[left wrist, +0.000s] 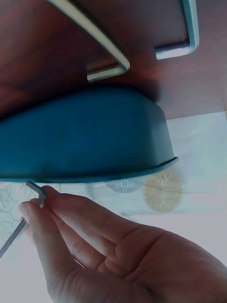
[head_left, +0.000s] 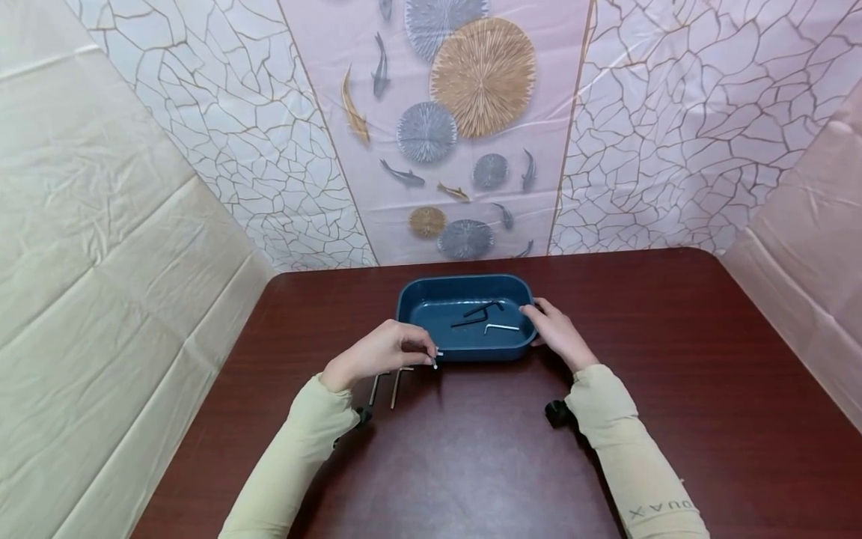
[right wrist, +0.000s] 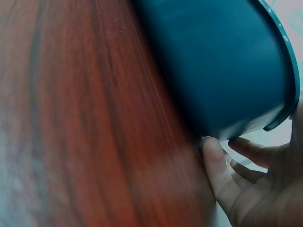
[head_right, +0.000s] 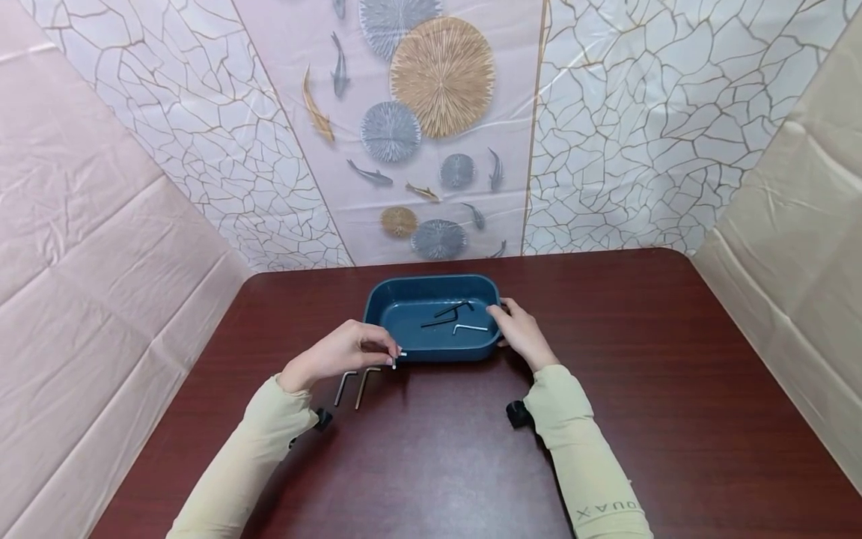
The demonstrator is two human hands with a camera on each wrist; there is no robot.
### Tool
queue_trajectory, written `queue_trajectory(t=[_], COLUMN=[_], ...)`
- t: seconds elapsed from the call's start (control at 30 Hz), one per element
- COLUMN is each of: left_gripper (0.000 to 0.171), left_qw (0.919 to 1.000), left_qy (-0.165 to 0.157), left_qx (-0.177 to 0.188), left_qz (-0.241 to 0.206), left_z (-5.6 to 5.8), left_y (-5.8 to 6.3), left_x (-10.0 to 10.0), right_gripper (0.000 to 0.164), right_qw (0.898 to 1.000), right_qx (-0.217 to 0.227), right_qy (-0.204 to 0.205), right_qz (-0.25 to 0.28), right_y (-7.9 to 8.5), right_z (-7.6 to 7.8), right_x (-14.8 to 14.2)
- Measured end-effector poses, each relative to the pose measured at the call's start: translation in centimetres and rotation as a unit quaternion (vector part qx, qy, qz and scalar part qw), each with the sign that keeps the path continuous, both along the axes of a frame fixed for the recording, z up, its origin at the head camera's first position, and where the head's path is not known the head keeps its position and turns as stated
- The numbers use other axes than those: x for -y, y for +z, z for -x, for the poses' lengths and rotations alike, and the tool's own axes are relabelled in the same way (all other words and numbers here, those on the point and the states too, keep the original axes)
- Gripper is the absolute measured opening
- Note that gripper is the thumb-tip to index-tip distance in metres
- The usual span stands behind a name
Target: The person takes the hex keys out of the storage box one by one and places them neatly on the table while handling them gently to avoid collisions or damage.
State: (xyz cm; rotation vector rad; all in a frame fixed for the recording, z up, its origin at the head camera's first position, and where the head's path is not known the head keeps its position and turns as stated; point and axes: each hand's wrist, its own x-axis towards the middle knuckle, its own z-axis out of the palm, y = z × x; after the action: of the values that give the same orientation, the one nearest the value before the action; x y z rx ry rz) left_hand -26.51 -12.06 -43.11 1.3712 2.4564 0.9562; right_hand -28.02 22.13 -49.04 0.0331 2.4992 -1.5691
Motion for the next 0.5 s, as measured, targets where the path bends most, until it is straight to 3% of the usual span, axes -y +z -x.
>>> queue_trajectory(t=[0.23,0.5], left_gripper=[0.005,0.006], left_qw=[0.9995,0.9976], left_qy=[-0.018,-0.009], left_qx=[-0.024,-0.045], left_qz=[0.013,0.052], left_z=[-0.8,-0.8], left_y=[-0.9,-2.4], left_x=[0.3,0.2], right_gripper=[0.068,0.068], right_qw=[1.0,1.0], right_qx=[0.0,0.002], right_qy=[-0.004,-0.009], right_qz=[0.001,-0.003], right_y=[0.0,0.0], right_z=[0.1,0.1], right_x=[0.2,0.4])
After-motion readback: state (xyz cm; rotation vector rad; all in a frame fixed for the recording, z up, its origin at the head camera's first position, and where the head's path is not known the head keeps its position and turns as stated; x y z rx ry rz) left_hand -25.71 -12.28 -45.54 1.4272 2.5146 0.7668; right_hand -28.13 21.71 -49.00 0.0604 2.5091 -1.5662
